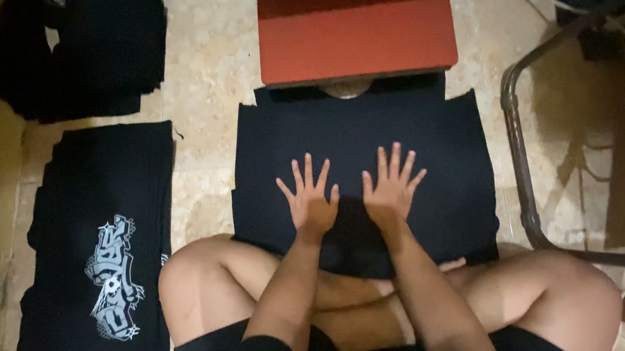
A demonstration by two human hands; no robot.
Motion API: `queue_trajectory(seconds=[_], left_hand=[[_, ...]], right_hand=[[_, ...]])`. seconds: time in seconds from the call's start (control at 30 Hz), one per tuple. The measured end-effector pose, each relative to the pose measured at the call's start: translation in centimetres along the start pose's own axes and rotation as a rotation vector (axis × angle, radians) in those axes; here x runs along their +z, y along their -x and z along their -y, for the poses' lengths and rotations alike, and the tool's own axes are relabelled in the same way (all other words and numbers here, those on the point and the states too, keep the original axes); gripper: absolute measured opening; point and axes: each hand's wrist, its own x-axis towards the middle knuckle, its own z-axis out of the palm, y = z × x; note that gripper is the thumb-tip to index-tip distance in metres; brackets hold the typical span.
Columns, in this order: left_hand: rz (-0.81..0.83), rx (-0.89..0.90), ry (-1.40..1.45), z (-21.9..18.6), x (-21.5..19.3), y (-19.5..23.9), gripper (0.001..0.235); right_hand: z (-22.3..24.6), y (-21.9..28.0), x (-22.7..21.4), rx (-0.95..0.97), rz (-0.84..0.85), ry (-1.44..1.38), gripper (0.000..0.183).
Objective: The person places black fabric onto a heat press, smooths it by hand, lowers the heat press lever, and then removes the fabric from the press.
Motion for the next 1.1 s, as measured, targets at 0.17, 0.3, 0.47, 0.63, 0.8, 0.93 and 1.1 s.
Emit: queue_trajectory(seconds=[0.17, 0.3, 0.47, 0.63, 0.8, 0.93, 1.1], left_hand=[[0.026, -0.011, -0.027, 0.2, 0.3, 0.4, 0.061], [0.057, -0.039, -0.027, 0.5, 1.2, 0.3, 0.06], [-0.217, 0.068, -0.01, 1.5, 4.1, 0.2, 0.061], [-0.304, 0.083, 0.046, 1.9, 4.1, 0.4, 0.065], [-0.409, 0.076, -0.008, 1.3, 3.6, 0.2, 0.069], [-0.392, 0.074, -0.039, 1.5, 4.1, 0.2, 0.068], [-0.387, 0.078, -0.007, 1.5, 4.3, 0.2, 0.065]], right_hand=[[0.2, 0.3, -0.4, 0.078, 0.104, 0.042, 0.068], [1.3, 0.2, -1.5, 0.023, 0.073, 0.027, 0.064], [-2.1, -0.2, -0.4, 0.245, -0.057, 0.087, 0.061], [-9.1, -1.7, 0.7, 0.499, 0.02, 0.071, 0.067], [-6.1, -3.5, 0.2, 0.346, -0.305, -0.089, 0.06], [-0.7, -3.2, -0.1, 0.249, -0.017, -1.877, 0.035], [-0.6, -2.1, 1.1, 0.648, 0.444, -1.923, 0.061]])
